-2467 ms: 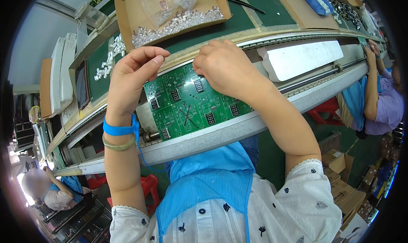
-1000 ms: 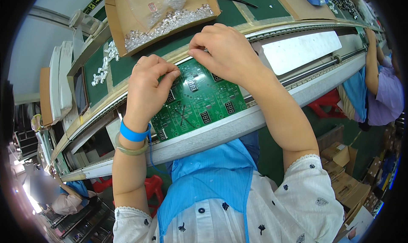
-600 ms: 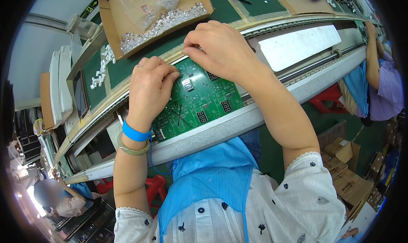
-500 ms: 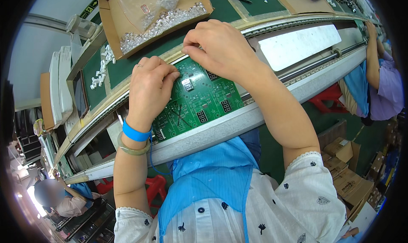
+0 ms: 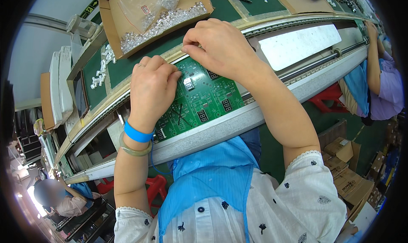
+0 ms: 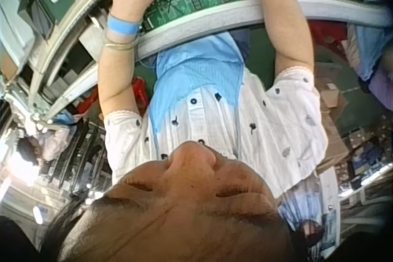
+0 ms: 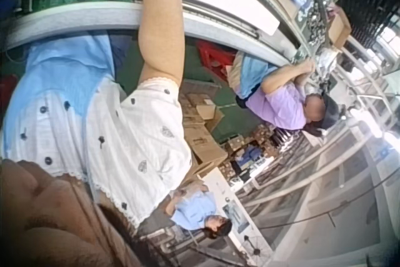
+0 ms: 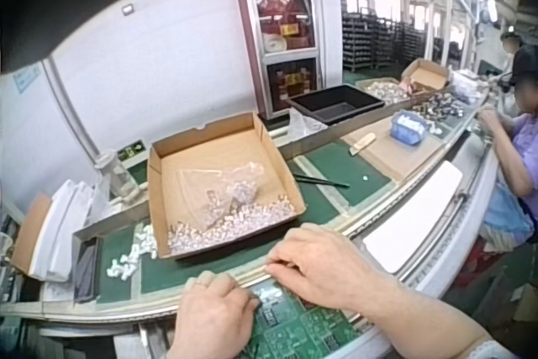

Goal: Manually insert small plastic components into a green printed circuit board (PCB) on an assembly line.

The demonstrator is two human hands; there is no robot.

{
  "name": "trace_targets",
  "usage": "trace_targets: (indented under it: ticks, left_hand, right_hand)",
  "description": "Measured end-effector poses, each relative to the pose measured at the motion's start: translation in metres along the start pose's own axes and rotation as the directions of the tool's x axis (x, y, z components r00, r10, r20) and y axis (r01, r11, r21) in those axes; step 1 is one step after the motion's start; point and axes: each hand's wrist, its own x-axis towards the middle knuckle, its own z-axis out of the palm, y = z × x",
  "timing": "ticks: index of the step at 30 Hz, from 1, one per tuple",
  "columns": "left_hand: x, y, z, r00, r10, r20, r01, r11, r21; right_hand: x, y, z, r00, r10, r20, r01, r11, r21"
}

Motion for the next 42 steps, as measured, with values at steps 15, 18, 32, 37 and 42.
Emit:
trace_targets:
  ticks: [15,18,32,37,42]
  left_hand:
    - [-0.001,-0.004,0.006,0.992,-0.124,0.018,0.125,0.962,-0.243]
    - [0.0,-0.006,0.004,0.994,-0.104,0.018,0.106,0.967,-0.234]
    - [0.001,-0.009,0.004,0.997,-0.074,0.039,0.081,0.968,-0.236]
    - [-0.001,-0.011,0.005,0.992,-0.107,0.064,0.121,0.949,-0.291]
    - [0.004,-0.013,-0.004,0.982,-0.175,-0.072,0.14,0.927,-0.347]
  right_hand:
    - [0.069,0.013,-0.006,0.997,0.024,0.069,-0.027,0.999,0.039]
    - [0.083,0.012,0.0,0.995,0.034,0.098,-0.036,0.999,0.018]
    - [0.115,0.014,0.033,0.944,0.11,0.313,-0.015,0.957,-0.291]
    - [0.117,0.003,0.037,0.932,0.141,0.334,-0.015,0.936,-0.353]
    - [0.114,0.005,0.04,0.958,0.051,0.283,0.04,0.951,-0.308]
